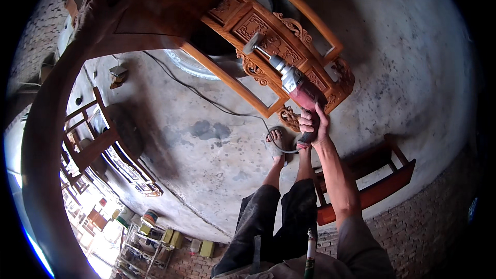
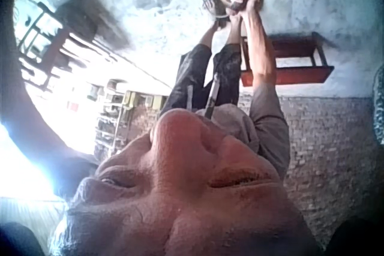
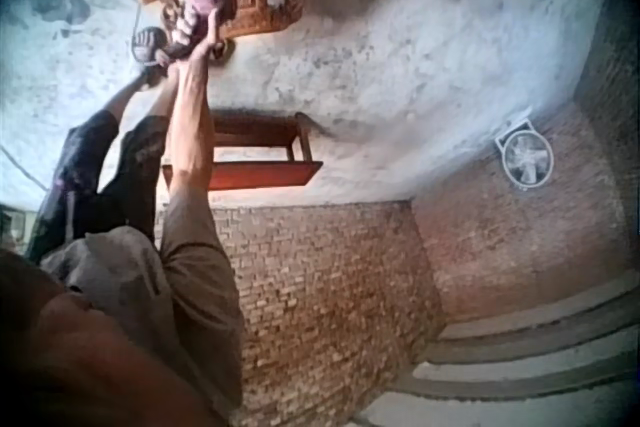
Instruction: The person uses a power drill with a polishing attachment to smooth and polish the surface of an intricately carved wooden chair. They systematically move the tool across the seat, backrest, and legs, repositioning the chair to access different areas.
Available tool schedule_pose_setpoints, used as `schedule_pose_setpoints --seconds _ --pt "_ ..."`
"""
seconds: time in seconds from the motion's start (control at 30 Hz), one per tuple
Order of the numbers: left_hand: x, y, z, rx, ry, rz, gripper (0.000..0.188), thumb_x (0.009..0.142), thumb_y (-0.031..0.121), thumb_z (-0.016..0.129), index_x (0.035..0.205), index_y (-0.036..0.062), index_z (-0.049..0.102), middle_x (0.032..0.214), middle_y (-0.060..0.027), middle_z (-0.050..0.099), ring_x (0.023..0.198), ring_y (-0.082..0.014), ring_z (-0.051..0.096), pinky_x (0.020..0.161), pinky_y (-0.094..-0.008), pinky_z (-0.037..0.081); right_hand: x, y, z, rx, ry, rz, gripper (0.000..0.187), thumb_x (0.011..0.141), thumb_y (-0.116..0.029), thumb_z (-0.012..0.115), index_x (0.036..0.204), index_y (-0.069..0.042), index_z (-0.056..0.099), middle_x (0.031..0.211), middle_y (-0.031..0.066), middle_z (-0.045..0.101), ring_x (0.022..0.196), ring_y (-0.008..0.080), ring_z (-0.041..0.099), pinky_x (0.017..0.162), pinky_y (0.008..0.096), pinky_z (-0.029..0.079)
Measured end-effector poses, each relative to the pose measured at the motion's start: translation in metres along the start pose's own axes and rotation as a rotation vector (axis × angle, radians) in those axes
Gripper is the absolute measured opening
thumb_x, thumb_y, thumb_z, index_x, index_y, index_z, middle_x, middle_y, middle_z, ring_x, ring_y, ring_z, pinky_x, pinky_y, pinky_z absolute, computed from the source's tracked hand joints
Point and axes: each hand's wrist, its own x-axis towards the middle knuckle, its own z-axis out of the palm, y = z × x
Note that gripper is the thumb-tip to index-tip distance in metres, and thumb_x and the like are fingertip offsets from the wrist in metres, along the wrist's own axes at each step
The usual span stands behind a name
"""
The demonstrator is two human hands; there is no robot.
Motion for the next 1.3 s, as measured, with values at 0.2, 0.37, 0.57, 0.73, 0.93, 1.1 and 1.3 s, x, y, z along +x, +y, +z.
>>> schedule_pose_setpoints --seconds 0.2,0.37,0.57,0.73,0.93,1.1,1.3 --pt "0.01 0.059 -0.022 0.063 -0.063 -0.142 0.095 0.076 0.041 0.082 0.153 0.0094 0.036 0.153 -0.0204 0.04 0.138 -0.0393 0.042 0.114 -0.0479 0.037 0.007 0.004 -0.01 0.183 -0.04 -0.025 0.044 0.097 -0.046 0.062 0.089 -0.004 0.053 0.074 0.0022 0.051 0.061 0.0111 0.049 0.042 0.0209 0.042" --pt "0.011 0.05 -0.022 0.087 -0.108 -0.15 0.095 0.077 0.043 0.082 0.153 0.0109 0.036 0.153 -0.0199 0.041 0.139 -0.0388 0.042 0.115 -0.0484 0.036 -0.008 -0.005 -0.007 -0.016 0.022 0.007 0.045 0.097 -0.047 0.063 0.089 -0.003 0.054 0.073 0.0016 0.051 0.06 0.009 0.047 0.042 0.0195 0.041" --pt "0.001 -0.004 0.001 0.013 0.048 0.102 0.077 0.088 0.032 0.075 0.153 0.014 0.039 0.152 -0.0121 0.045 0.138 -0.0302 0.046 0.113 -0.0413 0.039 -0.003 -0.003 -0.002 0.104 -0.015 -0.055 0.046 0.097 -0.047 0.062 0.087 -0.003 0.052 0.075 0.0024 0.052 0.061 0.0096 0.049 0.041 0.019 0.042" --pt "0.006 0.002 0.003 0.036 0.032 0.092 0.076 0.088 0.034 0.074 0.152 0.0127 0.039 0.152 -0.012 0.045 0.139 -0.0298 0.045 0.114 -0.0415 0.039 -0.016 -0.004 -0.024 0.113 -0.061 0.02 0.048 0.099 -0.048 0.059 0.091 -0.001 0.052 0.078 0.0032 0.052 0.062 0.0102 0.05 0.042 0.0196 0.043" --pt "0.0 -0.005 0.009 0.096 -0.002 -0.053 0.074 0.089 0.036 0.073 0.15 0.0081 0.041 0.149 -0.0163 0.048 0.138 -0.0313 0.046 0.114 -0.0406 0.038 -0.013 -0.003 -0.036 0.243 -0.135 -0.004 0.046 0.1 -0.047 0.058 0.1 -0.001 0.052 0.078 0.0043 0.052 0.065 0.0121 0.051 0.044 0.0205 0.045" --pt "0.0 -0.009 0.009 0.054 0.002 -0.007 0.073 0.089 0.035 0.073 0.149 0.0067 0.042 0.147 -0.0175 0.048 0.137 -0.0317 0.047 0.113 -0.0402 0.038 -0.017 -0.006 -0.041 0.171 -0.068 0.003 0.045 0.1 -0.046 0.058 0.1 -0.001 0.052 0.076 0.0035 0.051 0.062 0.0109 0.05 0.041 0.0197 0.043" --pt "0.002 -0.01 0.014 0.069 0.029 0.013 0.072 0.089 0.032 0.074 0.149 0.0068 0.042 0.148 -0.0171 0.048 0.136 -0.031 0.047 0.113 -0.0395 0.039 -0.023 -0.008 -0.052 0.187 -0.096 0.014 0.047 0.1 -0.048 0.057 0.098 -0.001 0.054 0.077 0.0036 0.053 0.062 0.011 0.051 0.041 0.02 0.043"
